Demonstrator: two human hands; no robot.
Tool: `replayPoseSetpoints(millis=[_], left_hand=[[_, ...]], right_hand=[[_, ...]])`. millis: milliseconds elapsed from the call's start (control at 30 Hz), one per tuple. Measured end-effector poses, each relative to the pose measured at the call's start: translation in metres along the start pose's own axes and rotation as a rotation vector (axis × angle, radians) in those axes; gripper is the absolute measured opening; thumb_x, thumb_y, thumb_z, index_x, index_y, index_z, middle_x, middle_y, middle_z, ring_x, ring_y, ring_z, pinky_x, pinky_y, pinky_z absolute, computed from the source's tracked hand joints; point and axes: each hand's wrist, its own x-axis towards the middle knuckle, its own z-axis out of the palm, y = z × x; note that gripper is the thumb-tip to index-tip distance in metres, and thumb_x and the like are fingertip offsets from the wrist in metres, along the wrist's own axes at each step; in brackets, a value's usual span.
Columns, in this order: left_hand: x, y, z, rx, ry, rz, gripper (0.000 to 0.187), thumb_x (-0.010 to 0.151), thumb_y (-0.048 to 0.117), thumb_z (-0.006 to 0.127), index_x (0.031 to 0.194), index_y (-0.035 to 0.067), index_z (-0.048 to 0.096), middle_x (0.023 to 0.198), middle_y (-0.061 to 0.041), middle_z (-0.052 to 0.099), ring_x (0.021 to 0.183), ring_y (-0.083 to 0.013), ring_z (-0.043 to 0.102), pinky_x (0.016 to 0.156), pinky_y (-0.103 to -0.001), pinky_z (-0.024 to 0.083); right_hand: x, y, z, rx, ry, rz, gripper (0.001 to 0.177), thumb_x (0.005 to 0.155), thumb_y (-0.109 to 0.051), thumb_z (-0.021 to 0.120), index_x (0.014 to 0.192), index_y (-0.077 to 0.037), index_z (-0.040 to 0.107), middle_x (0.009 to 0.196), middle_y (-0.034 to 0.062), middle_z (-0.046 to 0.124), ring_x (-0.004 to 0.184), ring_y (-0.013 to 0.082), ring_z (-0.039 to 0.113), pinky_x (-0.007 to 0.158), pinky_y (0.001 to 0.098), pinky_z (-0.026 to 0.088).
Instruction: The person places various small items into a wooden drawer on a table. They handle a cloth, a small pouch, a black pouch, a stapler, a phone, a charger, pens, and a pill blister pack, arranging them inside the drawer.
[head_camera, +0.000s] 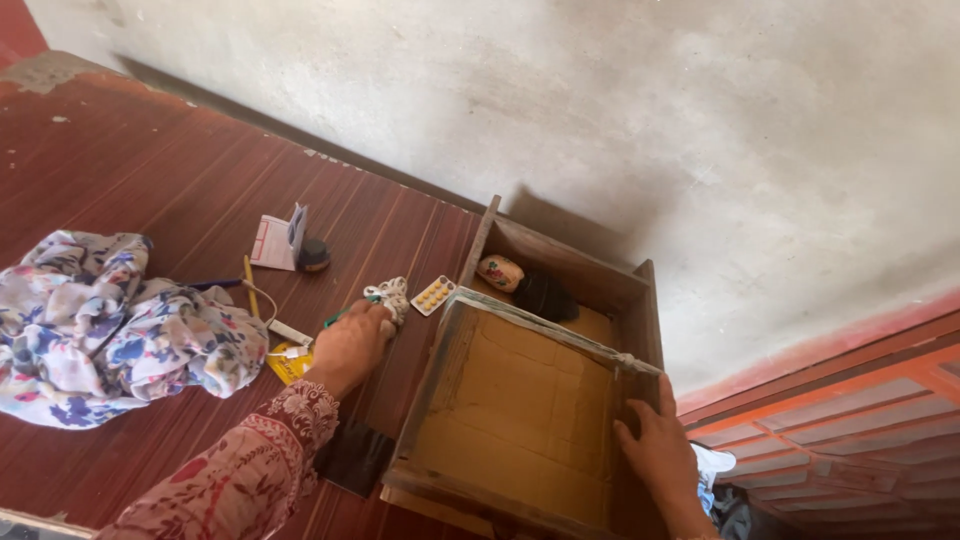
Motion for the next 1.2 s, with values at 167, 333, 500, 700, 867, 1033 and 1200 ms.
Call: replayPoseSetpoints(millis=[167, 333, 500, 700, 867, 1033, 1200], left_hand=[[0.014, -0.029, 0.051, 0.085, 0.105, -0.014, 0.029, 0.097, 0.040, 0.051, 0.115, 0.021, 0.063, 0.119, -0.009, 0.061, 0.099, -0.0354, 0.069, 0.085, -0.051, 0.058], [0.021, -0.031, 0.058, 0.205, 0.131, -0.016, 0.024, 0.096, 0.033, 0.057, 0.117, 0.023, 0.060, 0.119, -0.006, 0.060, 0.106, -0.0312, 0.067, 0.088, -0.049, 0.059], [0.007, -0.013, 0.028, 0.173, 0.110, -0.067, 0.032, 0.093, 0.023, 0.060, 0.125, 0.022, 0.061, 0.125, -0.004, 0.065, 0.108, -0.0294, 0.069, 0.091, -0.046, 0.059], [-0.019, 0.011, -0.002, 0.039, 0.231, -0.195, 0.036, 0.097, 0.035, 0.060, 0.129, 0.020, 0.066, 0.118, -0.005, 0.074, 0.096, -0.0236, 0.075, 0.083, -0.038, 0.063], [-0.030, 0.022, -0.022, 0.000, 0.250, -0.209, 0.035, 0.094, 0.029, 0.064, 0.128, 0.020, 0.067, 0.111, -0.007, 0.075, 0.088, -0.0227, 0.076, 0.076, -0.037, 0.064], [-0.002, 0.026, -0.036, -0.040, 0.346, -0.157, 0.039, 0.088, 0.027, 0.068, 0.127, 0.018, 0.069, 0.102, -0.008, 0.079, 0.077, -0.0239, 0.077, 0.066, -0.037, 0.065], [0.022, 0.070, -0.046, -0.045, 0.215, -0.025, 0.039, 0.100, 0.037, 0.058, 0.128, 0.010, 0.065, 0.120, -0.013, 0.063, 0.087, -0.0182, 0.068, 0.071, -0.027, 0.063]], right_hand=[[-0.003, 0.001, -0.004, 0.058, 0.015, -0.046, 0.046, 0.080, -0.040, 0.072, 0.122, -0.021, 0.070, 0.177, 0.0046, 0.009, 0.112, 0.0343, 0.068, 0.092, 0.0441, 0.058], [-0.001, 0.008, 0.000, 0.123, -0.010, -0.042, 0.046, 0.079, -0.040, 0.074, 0.123, -0.025, 0.070, 0.178, 0.0055, 0.006, 0.129, 0.0308, 0.058, 0.094, 0.0428, 0.057], [0.001, 0.009, -0.004, 0.127, -0.095, -0.041, 0.051, 0.083, -0.048, 0.071, 0.131, -0.032, 0.063, 0.178, 0.0065, -0.005, 0.132, 0.0327, 0.054, 0.099, 0.0428, 0.055], [0.004, 0.016, 0.000, 0.168, -0.133, -0.039, 0.051, 0.084, -0.054, 0.068, 0.131, -0.039, 0.061, 0.178, 0.0028, -0.009, 0.134, 0.0350, 0.051, 0.104, 0.0455, 0.052], [0.004, 0.017, -0.006, 0.171, -0.197, -0.057, 0.056, 0.086, -0.056, 0.066, 0.138, -0.037, 0.057, 0.177, 0.0050, -0.016, 0.139, 0.0371, 0.046, 0.111, 0.0471, 0.047], [0.021, 0.026, 0.021, 0.181, -0.189, -0.062, 0.056, 0.085, -0.059, 0.067, 0.138, -0.042, 0.057, 0.177, 0.0047, -0.015, 0.141, 0.0383, 0.044, 0.113, 0.0498, 0.046], [0.025, 0.033, 0.039, 0.136, -0.211, -0.067, 0.060, 0.084, -0.063, 0.067, 0.140, -0.049, 0.051, 0.176, 0.0051, -0.025, 0.141, 0.0381, 0.044, 0.114, 0.0488, 0.045]])
